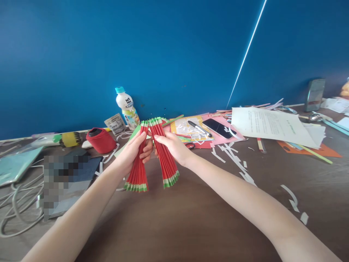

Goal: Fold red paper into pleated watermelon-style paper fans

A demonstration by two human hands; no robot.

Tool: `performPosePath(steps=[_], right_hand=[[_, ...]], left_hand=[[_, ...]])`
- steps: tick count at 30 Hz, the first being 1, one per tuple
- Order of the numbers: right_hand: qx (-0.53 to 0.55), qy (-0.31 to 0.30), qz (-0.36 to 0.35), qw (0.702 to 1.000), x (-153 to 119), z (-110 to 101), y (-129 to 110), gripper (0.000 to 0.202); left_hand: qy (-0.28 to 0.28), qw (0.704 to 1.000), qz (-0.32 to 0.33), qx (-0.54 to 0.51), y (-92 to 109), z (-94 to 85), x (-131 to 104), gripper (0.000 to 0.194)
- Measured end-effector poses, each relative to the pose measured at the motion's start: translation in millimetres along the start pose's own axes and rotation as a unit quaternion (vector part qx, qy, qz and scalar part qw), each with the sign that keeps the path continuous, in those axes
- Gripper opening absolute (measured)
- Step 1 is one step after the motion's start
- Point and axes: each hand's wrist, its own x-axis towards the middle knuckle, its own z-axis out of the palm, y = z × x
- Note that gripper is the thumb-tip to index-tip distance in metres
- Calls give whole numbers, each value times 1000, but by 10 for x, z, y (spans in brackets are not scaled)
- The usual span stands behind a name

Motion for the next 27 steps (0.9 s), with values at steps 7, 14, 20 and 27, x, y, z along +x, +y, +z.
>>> performPosePath(steps=[7,14,20,27], right_hand=[[-43,-3,-16,999,-10,-27,10,21],[-87,-6,-40,995,-13,-31,-7,16],[-125,-1,-65,990,-19,-19,-6,22],[-160,18,-74,984,-8,-41,4,21]], left_hand=[[15,999,18,44,-36,-3,-1,20],[29,998,21,60,-92,-20,19,21],[42,996,23,76,-95,3,23,22],[34,993,18,108,-93,8,26,18]])
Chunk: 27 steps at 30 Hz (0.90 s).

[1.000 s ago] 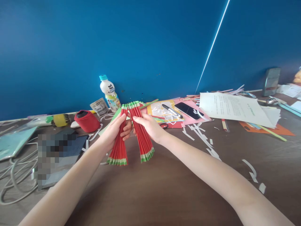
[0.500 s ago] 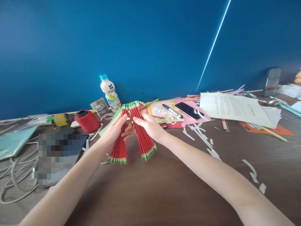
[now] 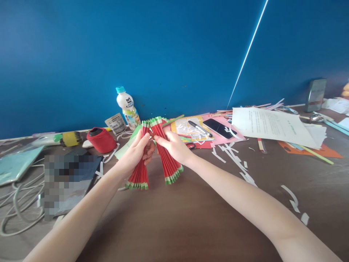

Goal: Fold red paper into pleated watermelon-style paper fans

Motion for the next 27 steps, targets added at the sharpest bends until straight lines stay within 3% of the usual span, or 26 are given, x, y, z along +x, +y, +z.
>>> performPosePath(steps=[9,18,27], right_hand=[[56,-16,22,998,-15,20,-47,16],[60,-15,10,998,-9,3,-14,18],[89,-6,26,996,-10,20,-49,19]], left_hand=[[-4,998,-19,-54,-4,-9,-5,31],[-2,997,15,-77,-12,-68,22,23],[18,994,0,-112,15,-64,21,21]])
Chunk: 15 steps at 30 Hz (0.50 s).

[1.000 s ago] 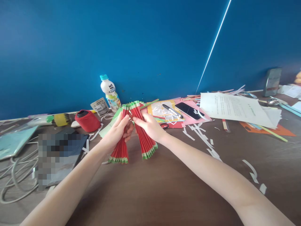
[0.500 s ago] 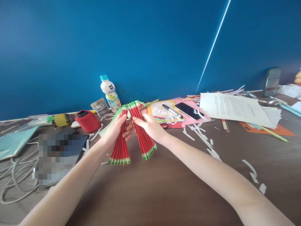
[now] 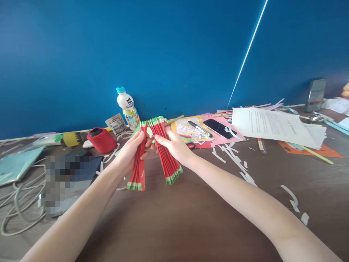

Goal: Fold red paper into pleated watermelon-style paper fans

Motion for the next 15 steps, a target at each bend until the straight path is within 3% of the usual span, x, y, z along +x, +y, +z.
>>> performPosePath(steps=[15], right_hand=[[5,-3,-23,1000,-6,21,2,15]], left_hand=[[7,1000,-1,2,-12,23,-7,20]])
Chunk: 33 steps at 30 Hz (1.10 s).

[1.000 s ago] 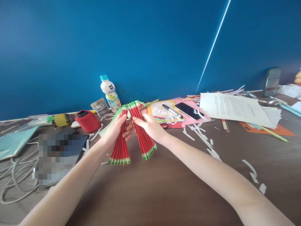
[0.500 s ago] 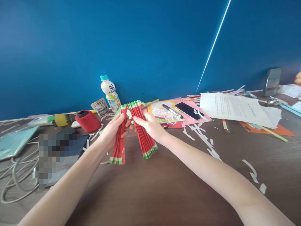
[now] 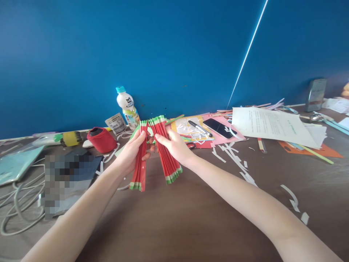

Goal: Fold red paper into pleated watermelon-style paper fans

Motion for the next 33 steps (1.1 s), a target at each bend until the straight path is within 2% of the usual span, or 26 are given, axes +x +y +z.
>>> performPosePath(steps=[22,33], right_hand=[[6,-4,10,1000,-4,3,14,16],[-5,-13,10,1000,3,-15,44,16]], left_hand=[[-17,999,7,31,-31,6,-3,23],[11,997,14,80,-28,39,-10,20]])
